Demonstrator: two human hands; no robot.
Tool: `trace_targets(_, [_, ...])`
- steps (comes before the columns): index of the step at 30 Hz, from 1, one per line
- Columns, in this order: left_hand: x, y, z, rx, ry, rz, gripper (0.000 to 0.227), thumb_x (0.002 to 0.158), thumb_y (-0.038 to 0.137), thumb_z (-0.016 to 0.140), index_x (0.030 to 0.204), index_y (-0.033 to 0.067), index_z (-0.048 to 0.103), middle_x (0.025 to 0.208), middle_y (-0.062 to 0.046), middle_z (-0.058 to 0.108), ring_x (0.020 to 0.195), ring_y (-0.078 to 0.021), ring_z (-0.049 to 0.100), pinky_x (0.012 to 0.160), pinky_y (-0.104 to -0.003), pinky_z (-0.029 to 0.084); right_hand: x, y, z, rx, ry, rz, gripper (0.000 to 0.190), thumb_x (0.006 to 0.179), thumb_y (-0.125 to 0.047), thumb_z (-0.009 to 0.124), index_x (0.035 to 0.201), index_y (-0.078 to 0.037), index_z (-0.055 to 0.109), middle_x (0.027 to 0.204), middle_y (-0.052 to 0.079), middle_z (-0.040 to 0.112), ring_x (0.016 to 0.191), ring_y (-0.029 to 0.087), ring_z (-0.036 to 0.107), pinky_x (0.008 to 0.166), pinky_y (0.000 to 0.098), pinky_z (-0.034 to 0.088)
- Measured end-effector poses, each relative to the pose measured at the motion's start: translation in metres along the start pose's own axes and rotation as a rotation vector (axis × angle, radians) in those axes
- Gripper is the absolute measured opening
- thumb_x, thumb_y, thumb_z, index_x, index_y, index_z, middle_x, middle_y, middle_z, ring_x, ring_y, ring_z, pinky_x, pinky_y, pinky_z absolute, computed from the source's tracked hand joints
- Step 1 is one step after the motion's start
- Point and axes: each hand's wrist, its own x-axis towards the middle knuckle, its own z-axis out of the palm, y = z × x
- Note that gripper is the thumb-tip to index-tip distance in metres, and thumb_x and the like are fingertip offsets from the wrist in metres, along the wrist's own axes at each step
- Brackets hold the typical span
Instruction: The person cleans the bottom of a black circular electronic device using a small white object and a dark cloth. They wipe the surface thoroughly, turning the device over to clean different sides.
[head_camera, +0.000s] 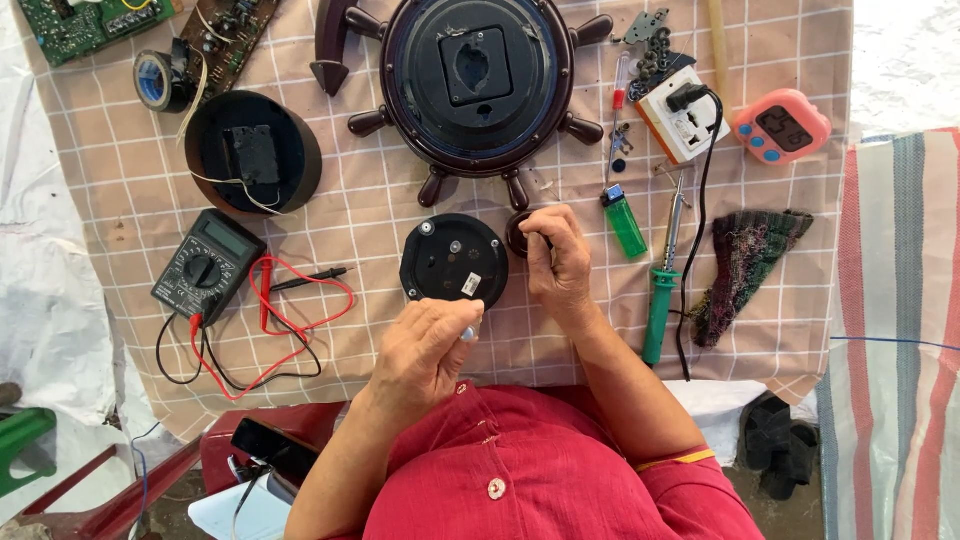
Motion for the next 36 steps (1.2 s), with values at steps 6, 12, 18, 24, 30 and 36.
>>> trace_targets(6, [-0.002, -0.003, 0.003, 0.015, 0.014, 0.017, 0.027, 0.077, 0.013, 0.060, 0.101, 0.0028, 0.060, 0.081, -0.012, 0.061, 0.062, -0.0278, 0.058, 0.054, -0.035, 0.044, 0.000, 0.002, 0.001, -0.010, -0.001, -0.008, 0.011, 0.085, -0.002, 0.047, 0.084, -0.003, 0.057, 0.074, 0.008, 0.051, 0.068, 0.024, 0.054, 0.067, 0.0316, 0.045])
trace_targets(12, [-0.003, -0.005, 0.008, 0.011, 0.033, 0.012, 0.020, 0.077, 0.013, 0.060, 0.096, 0.0047, 0.063, 0.080, -0.007, 0.063, 0.062, -0.0221, 0.058, 0.056, -0.030, 0.045, -0.001, 0.003, 0.002, -0.006, 0.009, -0.033, 0.013, 0.085, -0.001, 0.046, 0.084, -0.004, 0.058, 0.073, 0.008, 0.053, 0.067, 0.024, 0.054, 0.066, 0.0311, 0.045])
trace_targets(18, [-0.015, -0.005, 0.008, -0.045, 0.037, -0.152, 0.024, 0.074, 0.006, 0.060, 0.098, 0.0052, 0.064, 0.077, -0.006, 0.055, 0.060, -0.0186, 0.054, 0.053, -0.027, 0.046, -0.001, 0.003, 0.001, -0.031, -0.001, -0.013, 0.013, 0.085, -0.001, 0.047, 0.082, -0.004, 0.059, 0.074, 0.009, 0.054, 0.067, 0.025, 0.055, 0.066, 0.0311, 0.045])
trace_targets(24, [-0.005, -0.003, -0.005, 0.021, 0.014, -0.078, 0.030, 0.073, 0.009, 0.064, 0.103, 0.0037, 0.062, 0.078, -0.012, 0.057, 0.063, -0.0271, 0.058, 0.055, -0.035, 0.048, -0.001, 0.001, 0.002, -0.006, 0.008, -0.012, 0.014, 0.085, -0.001, 0.046, 0.081, -0.003, 0.059, 0.073, 0.010, 0.055, 0.066, 0.025, 0.054, 0.065, 0.0312, 0.045])
trace_targets(30, [-0.004, 0.000, -0.002, -0.020, 0.010, -0.070, 0.026, 0.073, 0.005, 0.062, 0.099, 0.0039, 0.063, 0.080, -0.013, 0.061, 0.065, -0.0277, 0.062, 0.057, -0.035, 0.050, 0.001, 0.001, -0.001, -0.030, 0.115, -0.042, 0.014, 0.084, 0.003, 0.045, 0.083, -0.003, 0.058, 0.077, 0.010, 0.054, 0.074, 0.023, 0.054, 0.069, 0.0313, 0.043])
trace_targets(36, [-0.004, 0.001, 0.002, -0.088, 0.024, -0.114, 0.023, 0.070, 0.001, 0.060, 0.093, 0.0043, 0.064, 0.078, -0.010, 0.063, 0.065, -0.0268, 0.063, 0.059, -0.033, 0.051, 0.004, 0.003, -0.009, -0.034, 0.226, 0.104, 0.013, 0.086, 0.003, 0.042, 0.086, -0.005, 0.052, 0.080, 0.006, 0.048, 0.078, 0.017, 0.048, 0.074, 0.0278, 0.038])
